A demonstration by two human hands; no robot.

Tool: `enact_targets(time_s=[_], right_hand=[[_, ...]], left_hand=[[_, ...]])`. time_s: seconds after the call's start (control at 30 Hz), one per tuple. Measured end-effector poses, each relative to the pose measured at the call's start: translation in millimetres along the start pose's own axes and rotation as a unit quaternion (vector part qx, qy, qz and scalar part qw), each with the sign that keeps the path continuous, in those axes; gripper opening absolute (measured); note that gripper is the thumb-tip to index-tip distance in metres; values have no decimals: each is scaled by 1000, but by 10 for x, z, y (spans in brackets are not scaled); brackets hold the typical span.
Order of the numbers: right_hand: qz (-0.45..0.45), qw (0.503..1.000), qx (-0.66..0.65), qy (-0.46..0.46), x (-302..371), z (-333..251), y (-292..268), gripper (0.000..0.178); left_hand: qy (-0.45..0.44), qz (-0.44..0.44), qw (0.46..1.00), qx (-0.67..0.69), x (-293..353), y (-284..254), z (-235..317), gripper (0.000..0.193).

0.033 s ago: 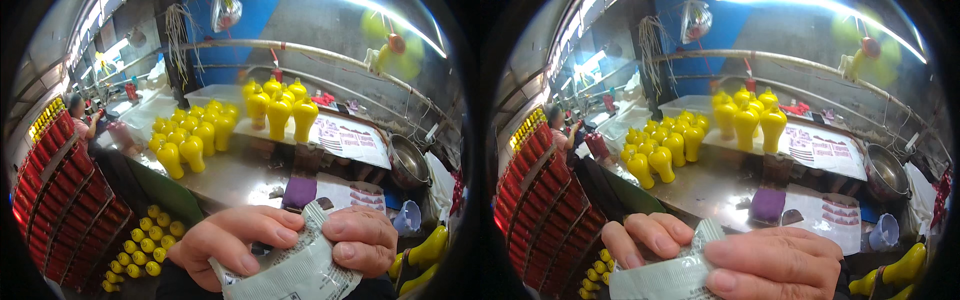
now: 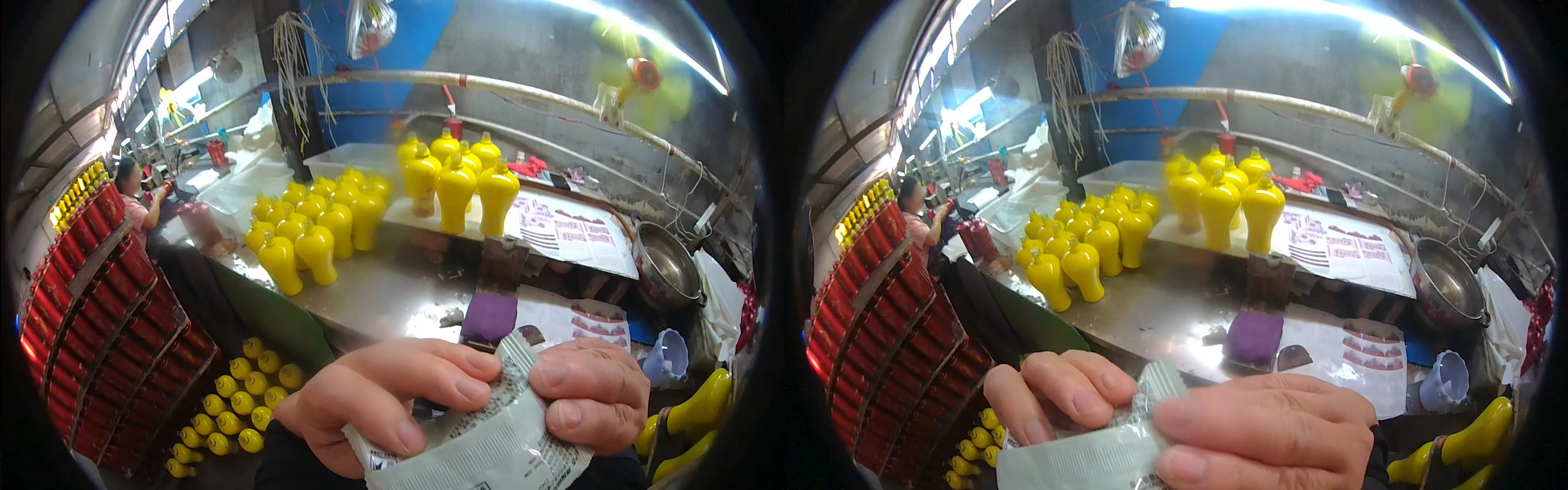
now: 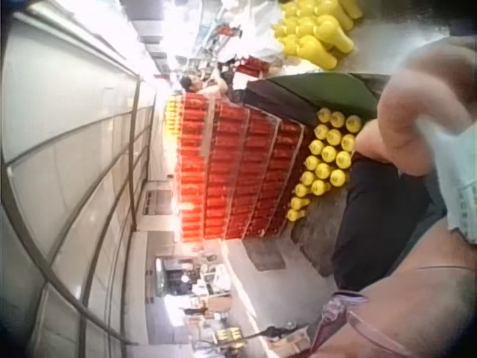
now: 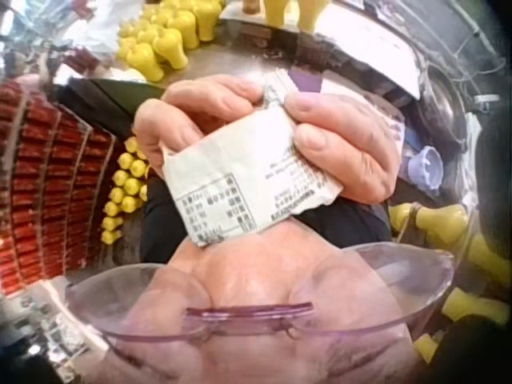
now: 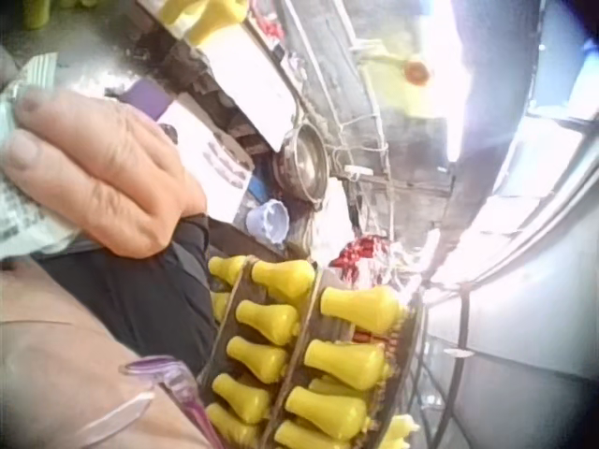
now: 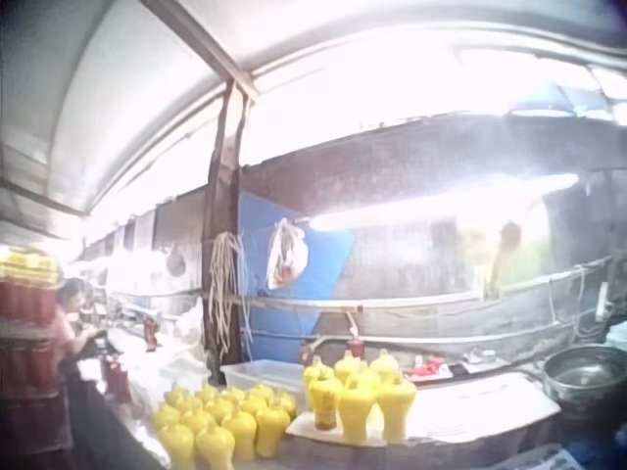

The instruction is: The person applies a decorative sticker to the base of a yellow ceramic vase, then smooths it and applies a second label to the body of the vase. The finished vase is placed on a nearby shelf.

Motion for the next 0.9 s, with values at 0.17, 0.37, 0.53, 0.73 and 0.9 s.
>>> enact_targets(time_s=[0.17,0.37,0.53,0.73,0.9], right_hand=[[-31,993,-99,-53,151,-139,-303,36],[-22,995,-57,-78,215,-352,-539,32],[-10,997,-10,-81,281,-388,-550,30],[32,985,-42,-164,338,-397,-499,27],[85,980,-6,-180,362,-321,-308,24]], left_hand=[[38,-83,993,78,-60,167,51,22],[71,-246,958,132,-177,231,-15,21],[94,-249,950,163,-171,357,-61,19],[133,-256,945,151,-204,364,-78,21],[118,-156,973,119,-164,480,31,19]])
Point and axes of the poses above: each hand's wrist, its own x-axis away from the middle knuckle, its own y-axis out of the palm, z = x × y, the point moved 1 cm from there along -x, towards the middle knuckle, and after that the axes turned 9 degrees about -y, right-handed, at the moved point
